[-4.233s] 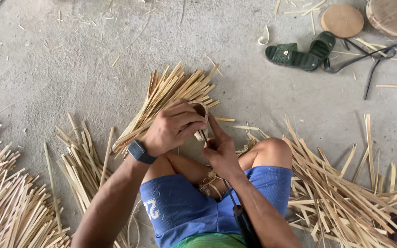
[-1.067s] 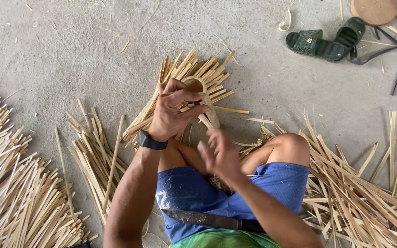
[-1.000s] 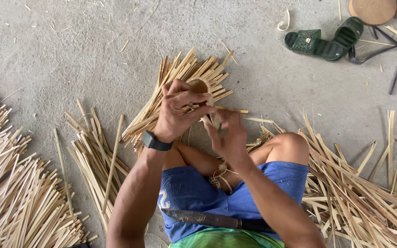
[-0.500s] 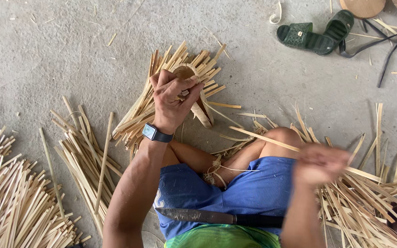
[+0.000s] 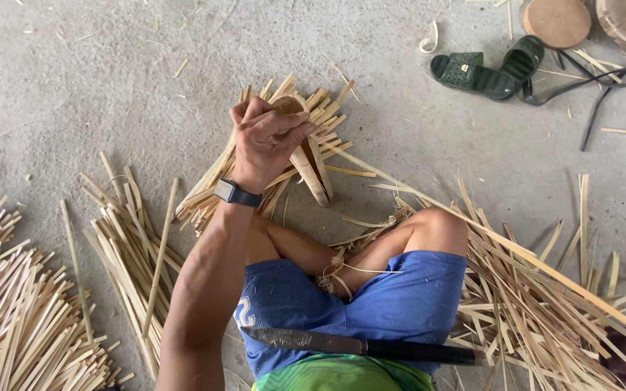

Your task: The person uses a knife to whittle and refine the ends of several long, thin bamboo strips, handling each strip individually and then weaving them into a bundle.

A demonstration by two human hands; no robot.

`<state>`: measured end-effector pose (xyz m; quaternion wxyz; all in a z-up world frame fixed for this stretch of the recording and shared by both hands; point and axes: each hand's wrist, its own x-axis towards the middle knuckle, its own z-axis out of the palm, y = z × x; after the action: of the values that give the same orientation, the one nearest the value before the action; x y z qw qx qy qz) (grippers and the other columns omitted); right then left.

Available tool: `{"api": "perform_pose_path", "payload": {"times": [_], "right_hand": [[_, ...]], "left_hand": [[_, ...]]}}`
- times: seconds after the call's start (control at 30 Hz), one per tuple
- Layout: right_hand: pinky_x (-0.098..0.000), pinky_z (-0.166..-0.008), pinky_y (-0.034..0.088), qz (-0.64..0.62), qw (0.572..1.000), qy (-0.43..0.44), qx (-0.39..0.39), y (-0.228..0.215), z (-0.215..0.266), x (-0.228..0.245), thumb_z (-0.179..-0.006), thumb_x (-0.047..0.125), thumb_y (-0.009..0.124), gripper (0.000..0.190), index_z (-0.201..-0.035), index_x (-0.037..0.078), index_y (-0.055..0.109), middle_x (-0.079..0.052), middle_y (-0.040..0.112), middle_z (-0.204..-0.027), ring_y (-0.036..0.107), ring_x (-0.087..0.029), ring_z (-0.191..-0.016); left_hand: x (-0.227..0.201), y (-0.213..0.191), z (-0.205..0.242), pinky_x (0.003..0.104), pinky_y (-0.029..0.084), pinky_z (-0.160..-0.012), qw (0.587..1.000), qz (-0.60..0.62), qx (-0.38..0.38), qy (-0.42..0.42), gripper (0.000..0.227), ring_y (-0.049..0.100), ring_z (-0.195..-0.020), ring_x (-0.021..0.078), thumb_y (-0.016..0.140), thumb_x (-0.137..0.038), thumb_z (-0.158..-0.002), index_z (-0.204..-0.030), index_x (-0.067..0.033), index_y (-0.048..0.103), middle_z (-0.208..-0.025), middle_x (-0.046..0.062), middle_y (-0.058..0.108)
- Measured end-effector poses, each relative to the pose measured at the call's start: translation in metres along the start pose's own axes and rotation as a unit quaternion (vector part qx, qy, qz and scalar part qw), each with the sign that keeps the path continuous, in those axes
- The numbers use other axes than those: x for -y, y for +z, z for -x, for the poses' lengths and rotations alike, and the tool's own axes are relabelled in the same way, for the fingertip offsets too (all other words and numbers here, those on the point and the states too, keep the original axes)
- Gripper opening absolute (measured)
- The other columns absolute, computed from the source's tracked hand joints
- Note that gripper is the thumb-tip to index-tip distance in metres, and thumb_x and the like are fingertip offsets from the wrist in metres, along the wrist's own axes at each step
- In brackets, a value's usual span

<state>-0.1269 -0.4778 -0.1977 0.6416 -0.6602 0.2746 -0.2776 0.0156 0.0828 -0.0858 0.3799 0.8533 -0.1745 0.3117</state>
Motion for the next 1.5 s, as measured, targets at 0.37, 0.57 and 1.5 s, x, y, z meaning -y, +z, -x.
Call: {"api": "perform_pose_path", "payload": {"times": [0.37,0.57,1.5], "right_hand": [[-0.0305,-0.064,0.048,0.025,0.999,-0.018,0.028,-0.039,-0.019,0.014,-0.108,0.039,0.054,0.036,-0.104,0.003,0.05,-0.014,0.06,-0.086,0.058,-0.019,-0.077],[-0.0317,-0.07,0.052,0.041,0.997,-0.034,0.049,-0.021,-0.025,0.027,-0.107,0.034,0.059,0.036,-0.112,0.001,0.05,-0.016,0.061,-0.093,0.061,-0.021,-0.085],[-0.0311,-0.075,0.062,0.166,0.793,-0.241,0.534,0.224,0.188,0.133,-0.09,0.017,0.075,0.033,-0.119,0.005,0.065,-0.009,0.077,-0.094,0.077,-0.018,-0.086]], "left_hand": [[0.02,0.021,0.019,0.036,0.031,-0.097,0.999,-0.034,-0.038,-0.016,0.023,0.051,-0.082,0.0115,0.091,-0.029,-0.08,-0.098,-0.019,0.081,-0.091,-0.007,0.078],[0.077,-0.029,0.036,0.031,0.053,-0.081,0.98,-0.045,-0.112,-0.155,0.023,0.062,-0.087,0.0111,0.084,-0.016,-0.093,-0.115,-0.0192,0.081,-0.103,-0.007,0.078],[-0.036,-0.045,0.028,0.037,0.06,-0.1,0.962,0.204,0.173,-0.047,0.054,0.074,-0.114,0.0257,0.077,0.001,-0.091,-0.138,-0.0024,0.051,-0.116,0.011,0.074]]}}
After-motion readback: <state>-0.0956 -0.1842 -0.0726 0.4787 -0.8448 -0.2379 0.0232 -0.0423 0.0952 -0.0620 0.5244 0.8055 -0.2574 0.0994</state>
